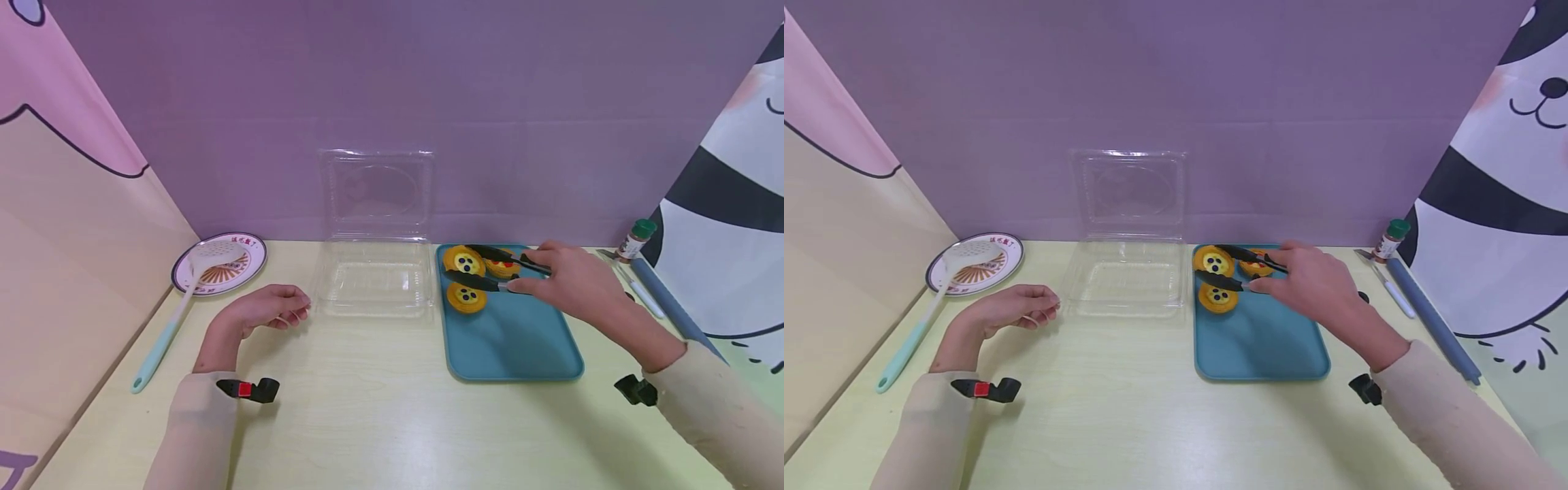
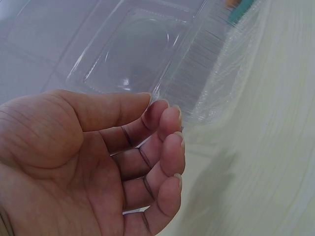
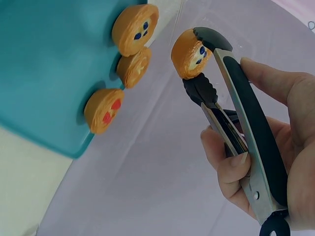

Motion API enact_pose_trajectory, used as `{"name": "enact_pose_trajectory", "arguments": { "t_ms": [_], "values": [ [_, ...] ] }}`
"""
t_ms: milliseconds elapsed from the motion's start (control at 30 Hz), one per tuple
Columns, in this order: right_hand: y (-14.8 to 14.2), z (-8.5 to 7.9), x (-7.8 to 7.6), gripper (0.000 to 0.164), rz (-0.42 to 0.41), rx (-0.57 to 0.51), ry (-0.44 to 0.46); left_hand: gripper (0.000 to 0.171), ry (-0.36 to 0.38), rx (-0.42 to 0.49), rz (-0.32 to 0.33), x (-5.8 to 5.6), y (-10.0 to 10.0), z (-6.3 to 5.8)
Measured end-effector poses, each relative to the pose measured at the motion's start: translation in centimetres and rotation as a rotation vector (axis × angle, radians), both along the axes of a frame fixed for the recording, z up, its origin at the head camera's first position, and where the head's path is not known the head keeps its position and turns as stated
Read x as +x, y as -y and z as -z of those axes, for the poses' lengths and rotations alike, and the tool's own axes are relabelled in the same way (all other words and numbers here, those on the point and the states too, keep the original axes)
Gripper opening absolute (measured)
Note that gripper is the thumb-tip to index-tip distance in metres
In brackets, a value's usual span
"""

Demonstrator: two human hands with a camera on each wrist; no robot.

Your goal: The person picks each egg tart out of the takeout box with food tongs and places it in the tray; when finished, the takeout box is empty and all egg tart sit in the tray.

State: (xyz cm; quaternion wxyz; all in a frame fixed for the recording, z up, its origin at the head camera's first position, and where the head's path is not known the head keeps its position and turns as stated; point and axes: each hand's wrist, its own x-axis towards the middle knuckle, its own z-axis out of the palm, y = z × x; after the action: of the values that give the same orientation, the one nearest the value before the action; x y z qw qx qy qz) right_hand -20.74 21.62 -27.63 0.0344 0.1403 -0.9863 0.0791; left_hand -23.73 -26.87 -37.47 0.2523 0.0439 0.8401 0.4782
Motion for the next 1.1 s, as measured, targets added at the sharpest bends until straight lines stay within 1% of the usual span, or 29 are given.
{"name": "enact_pose_trajectory", "arguments": {
  "t_ms": [100,300,467,733,933,1100],
  "values": [
    [-0.6,-0.2,0.2,0.072,-0.008,0.013,-0.019,0.033,0.000,0.000,0.000,0.0,0.0,0.0],
    [-1.7,-0.4,0.4,0.074,0.000,0.034,-0.023,0.033,0.000,-0.002,-0.001,0.0,0.0,0.0],
    [-2.8,-0.2,0.4,0.075,0.007,0.065,-0.019,0.032,-0.003,-0.002,0.000,0.0,0.0,0.0],
    [-4.0,0.4,0.6,0.070,-0.003,0.085,-0.061,0.033,-0.005,-0.008,-0.002,0.1,0.0,0.0],
    [-4.5,0.6,0.6,0.070,0.004,0.086,-0.056,0.032,-0.006,-0.006,-0.001,0.2,-0.1,-0.1],
    [-4.8,0.9,0.5,0.072,0.017,0.097,-0.026,0.031,-0.005,-0.008,-0.001,0.2,-0.1,-0.2]
  ]
}}
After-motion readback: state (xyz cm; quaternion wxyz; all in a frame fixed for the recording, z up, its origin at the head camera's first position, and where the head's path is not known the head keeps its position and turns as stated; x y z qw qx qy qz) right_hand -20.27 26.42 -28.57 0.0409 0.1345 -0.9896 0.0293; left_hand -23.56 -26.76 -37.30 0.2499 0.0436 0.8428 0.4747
